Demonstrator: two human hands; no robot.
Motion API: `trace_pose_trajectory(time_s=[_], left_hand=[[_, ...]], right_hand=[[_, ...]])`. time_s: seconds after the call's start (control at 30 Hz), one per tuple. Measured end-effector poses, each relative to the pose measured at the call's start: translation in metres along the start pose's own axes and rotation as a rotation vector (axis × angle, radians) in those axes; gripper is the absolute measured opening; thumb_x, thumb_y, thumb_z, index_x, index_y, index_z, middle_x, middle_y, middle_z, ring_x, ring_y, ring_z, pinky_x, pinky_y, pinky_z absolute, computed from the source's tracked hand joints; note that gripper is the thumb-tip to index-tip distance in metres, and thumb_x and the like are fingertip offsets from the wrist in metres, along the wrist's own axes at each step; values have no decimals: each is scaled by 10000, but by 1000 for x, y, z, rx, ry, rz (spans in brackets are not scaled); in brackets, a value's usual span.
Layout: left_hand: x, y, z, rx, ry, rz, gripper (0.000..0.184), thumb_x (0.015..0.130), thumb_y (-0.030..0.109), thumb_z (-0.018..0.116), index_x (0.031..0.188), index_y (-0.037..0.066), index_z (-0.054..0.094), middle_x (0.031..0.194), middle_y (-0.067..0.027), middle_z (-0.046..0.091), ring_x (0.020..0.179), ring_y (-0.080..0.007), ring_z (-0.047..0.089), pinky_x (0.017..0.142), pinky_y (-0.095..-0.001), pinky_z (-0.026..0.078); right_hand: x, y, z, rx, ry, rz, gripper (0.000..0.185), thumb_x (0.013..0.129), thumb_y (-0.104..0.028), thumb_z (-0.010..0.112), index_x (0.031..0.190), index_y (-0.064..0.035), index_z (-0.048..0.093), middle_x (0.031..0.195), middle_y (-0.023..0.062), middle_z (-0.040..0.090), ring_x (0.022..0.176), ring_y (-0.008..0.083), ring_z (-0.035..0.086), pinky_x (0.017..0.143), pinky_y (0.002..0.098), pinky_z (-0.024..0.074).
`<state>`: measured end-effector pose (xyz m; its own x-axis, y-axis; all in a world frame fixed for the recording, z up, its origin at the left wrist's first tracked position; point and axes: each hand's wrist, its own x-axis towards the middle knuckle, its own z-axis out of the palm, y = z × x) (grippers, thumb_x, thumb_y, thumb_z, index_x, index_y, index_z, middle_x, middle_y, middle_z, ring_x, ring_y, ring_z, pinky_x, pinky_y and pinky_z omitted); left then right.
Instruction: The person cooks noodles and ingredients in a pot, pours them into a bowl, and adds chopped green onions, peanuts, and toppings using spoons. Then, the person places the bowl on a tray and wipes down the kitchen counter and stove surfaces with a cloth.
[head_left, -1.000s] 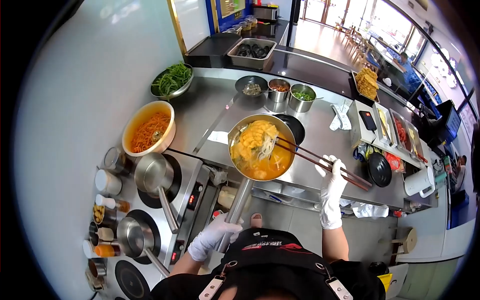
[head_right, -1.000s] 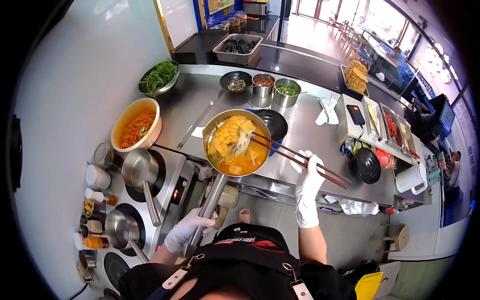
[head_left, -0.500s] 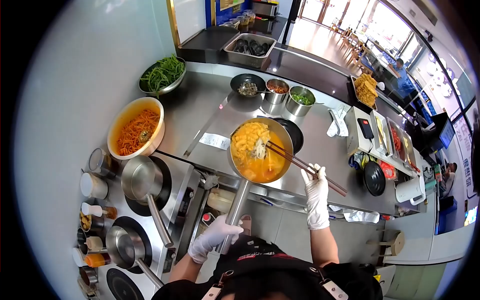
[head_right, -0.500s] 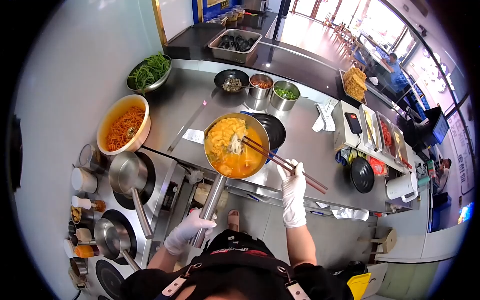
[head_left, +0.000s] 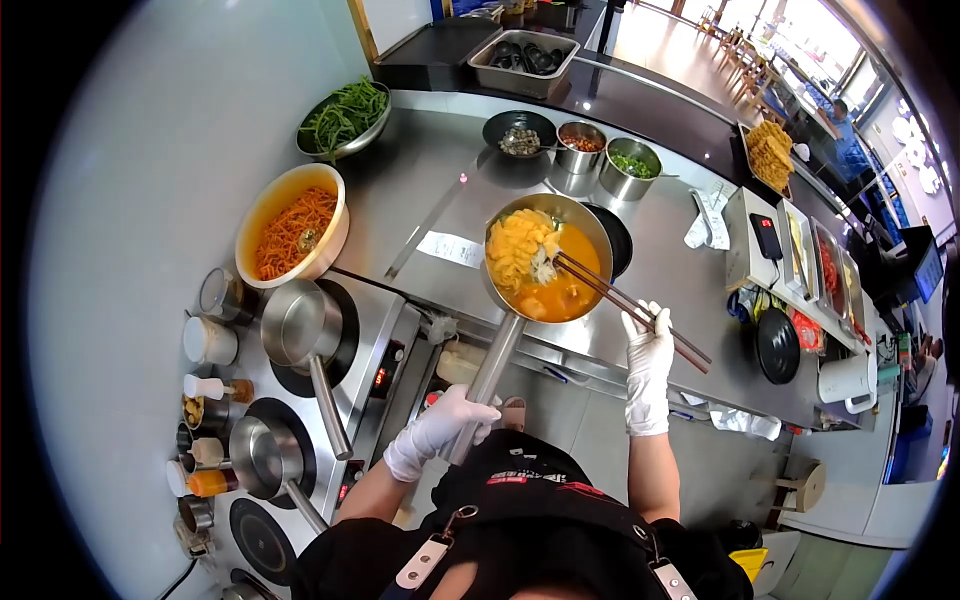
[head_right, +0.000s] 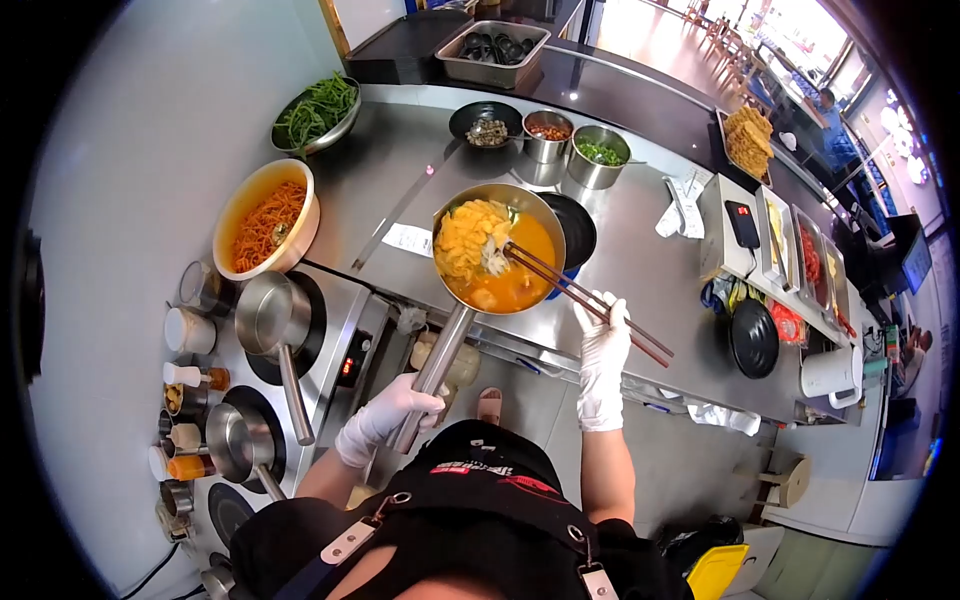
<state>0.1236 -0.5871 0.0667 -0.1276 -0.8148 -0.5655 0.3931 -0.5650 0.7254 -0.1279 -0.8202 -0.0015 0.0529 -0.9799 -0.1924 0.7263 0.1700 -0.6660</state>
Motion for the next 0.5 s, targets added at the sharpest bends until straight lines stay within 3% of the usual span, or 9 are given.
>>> trace_pose_trajectory(time_s=[0.5], left_hand=[[42,67,-32,3,72,-58,206,815,95,634,962,-1,525,673,-52,521,547,-128,506,513,-275,425]], right_hand=[[68,-11,16,71,-21,110,327,998,-302,504,1069,12,559,1049,175,642,988,299,643,908,458,546]])
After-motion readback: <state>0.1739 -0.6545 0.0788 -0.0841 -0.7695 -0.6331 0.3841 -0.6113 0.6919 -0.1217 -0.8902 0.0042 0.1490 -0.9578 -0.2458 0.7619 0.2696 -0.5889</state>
